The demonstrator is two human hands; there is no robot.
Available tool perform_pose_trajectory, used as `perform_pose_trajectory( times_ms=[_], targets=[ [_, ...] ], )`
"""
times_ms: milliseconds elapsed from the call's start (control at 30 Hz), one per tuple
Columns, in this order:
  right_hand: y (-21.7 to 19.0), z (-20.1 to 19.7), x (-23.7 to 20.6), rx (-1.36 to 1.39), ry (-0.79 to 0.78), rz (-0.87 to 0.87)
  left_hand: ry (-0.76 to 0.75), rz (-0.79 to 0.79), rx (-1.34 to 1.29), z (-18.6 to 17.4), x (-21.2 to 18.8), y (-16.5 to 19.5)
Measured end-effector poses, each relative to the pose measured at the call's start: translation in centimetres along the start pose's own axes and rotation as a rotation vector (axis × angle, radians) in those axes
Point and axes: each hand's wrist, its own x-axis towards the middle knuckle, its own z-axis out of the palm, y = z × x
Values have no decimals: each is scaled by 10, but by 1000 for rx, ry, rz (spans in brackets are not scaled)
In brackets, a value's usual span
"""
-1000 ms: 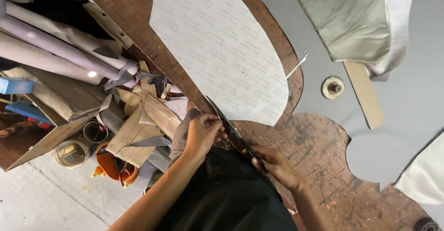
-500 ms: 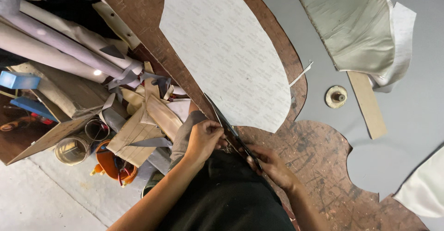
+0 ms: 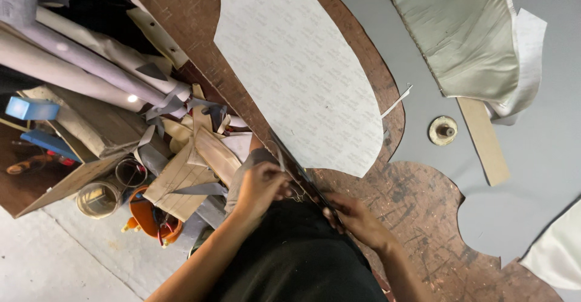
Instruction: The person cuts curved pieces from a sheet of gray upholstery fabric using scissors, following a pattern outline. They trim a white paper pattern piece with scissors, measure the cut fabric piece with a tape measure, reposition the fabric, and place a wrench on the fabric piece to hold it in place.
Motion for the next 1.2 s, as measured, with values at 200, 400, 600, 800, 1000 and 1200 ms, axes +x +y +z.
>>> perform_pose_trajectory(
  times_ms=[200, 400, 600, 800, 1000, 1200],
  targets=[
    [54, -35, -40, 97, 111, -140, 359, 83, 296, -95, -11, 16],
    [103, -52, -89, 351, 596, -278, 638, 416, 960, -130, -27, 47],
    [132, -47, -92, 303, 1028, -209, 293, 743, 1419, -17, 26, 105],
    [144, -45, -80, -405, 1316, 159, 4, 1127, 1543, 67, 13, 91],
    [110, -46, -83, -598, 1328, 418, -176, 858, 1678, 81, -2, 115],
    [53, -36, -90, -362, 1445, 443, -430, 1184, 1699, 91, 19, 111]
  ],
)
